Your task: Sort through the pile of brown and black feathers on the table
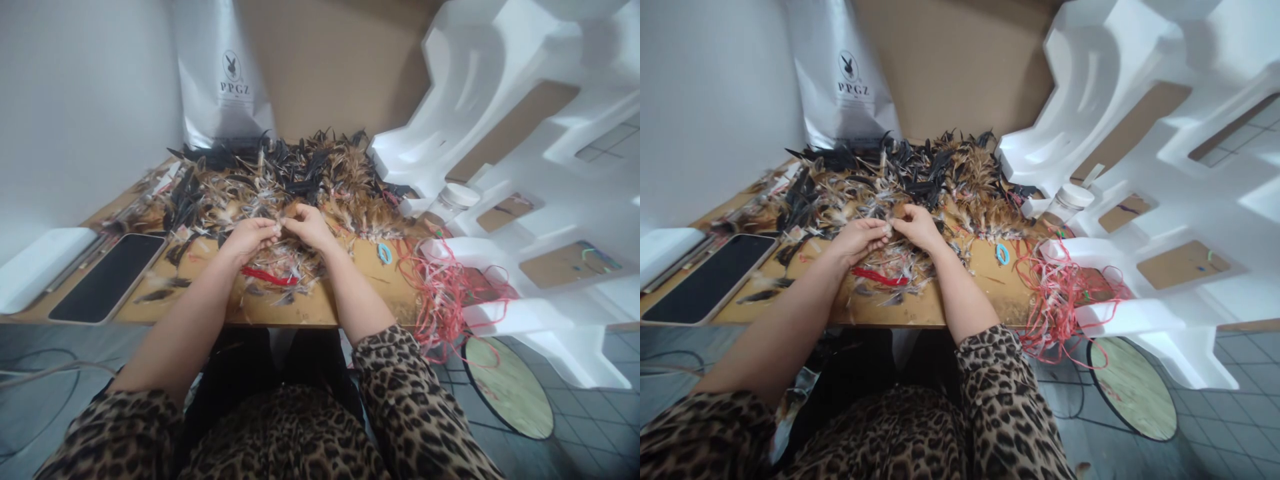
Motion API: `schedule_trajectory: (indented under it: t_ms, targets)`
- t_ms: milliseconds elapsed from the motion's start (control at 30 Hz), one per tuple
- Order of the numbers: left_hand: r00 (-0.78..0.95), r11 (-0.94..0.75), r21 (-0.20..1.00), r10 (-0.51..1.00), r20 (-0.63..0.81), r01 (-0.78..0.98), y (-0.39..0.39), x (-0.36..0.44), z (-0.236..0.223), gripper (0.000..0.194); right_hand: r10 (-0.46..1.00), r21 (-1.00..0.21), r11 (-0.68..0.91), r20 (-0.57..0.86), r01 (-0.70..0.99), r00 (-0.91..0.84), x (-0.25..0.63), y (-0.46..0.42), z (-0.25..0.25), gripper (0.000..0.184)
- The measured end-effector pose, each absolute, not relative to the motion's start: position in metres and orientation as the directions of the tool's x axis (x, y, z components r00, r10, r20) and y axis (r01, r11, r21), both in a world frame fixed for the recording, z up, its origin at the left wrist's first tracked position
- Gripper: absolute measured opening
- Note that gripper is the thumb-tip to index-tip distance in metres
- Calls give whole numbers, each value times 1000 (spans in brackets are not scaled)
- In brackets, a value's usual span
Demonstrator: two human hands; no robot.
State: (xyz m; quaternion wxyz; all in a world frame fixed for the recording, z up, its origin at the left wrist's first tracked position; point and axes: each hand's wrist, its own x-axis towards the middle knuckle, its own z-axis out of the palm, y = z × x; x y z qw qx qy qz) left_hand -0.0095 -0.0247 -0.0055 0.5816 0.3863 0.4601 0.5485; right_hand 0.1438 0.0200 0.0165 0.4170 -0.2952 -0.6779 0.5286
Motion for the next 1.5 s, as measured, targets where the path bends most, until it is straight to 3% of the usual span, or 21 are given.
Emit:
schedule_trajectory:
  t_ms: [200, 333, 533, 700, 800, 933, 1200, 1367, 1500]
  targets:
    - [377, 345, 752, 916, -138, -561, -33, -18, 2, 17, 813, -970, 96, 206, -223, -545, 148, 19, 22, 31]
    - [420, 429, 668, 888, -187, -609, -37, -18, 5, 15, 780, -971, 81, 202, -225, -593, 150, 18, 24, 34]
    - [490, 486, 666, 848, -202, -566, -37, -16, 4, 13, 779, -965, 128, 241, -229, -578, 147, 13, 25, 34]
    - [322, 288, 800, 938, -126, -526, -33, -15, 0, 16, 833, -974, 125, 207, -190, -513, 145, 13, 27, 37]
    - [122, 124, 905, 989, -81, -407, -31, -11, -1, 24, 874, -980, 140, 189, -142, -448, 145, 15, 26, 33]
    - [-6, 51, 967, 998, -55, -251, -29, -5, -2, 24, 883, -978, 199, 206, -61, -422, 145, 18, 21, 27]
    - [21, 103, 937, 995, -102, -335, -28, -8, -4, 18, 855, -977, 212, 189, -7, -483, 150, 22, 18, 26]
    - [92, 152, 947, 987, -131, -282, -31, -9, -3, 17, 827, -975, 220, 166, 36, -538, 153, 22, 18, 30]
    - [66, 137, 938, 990, -122, -317, -30, -10, -2, 16, 853, -980, 197, 158, 25, -498, 150, 21, 17, 35]
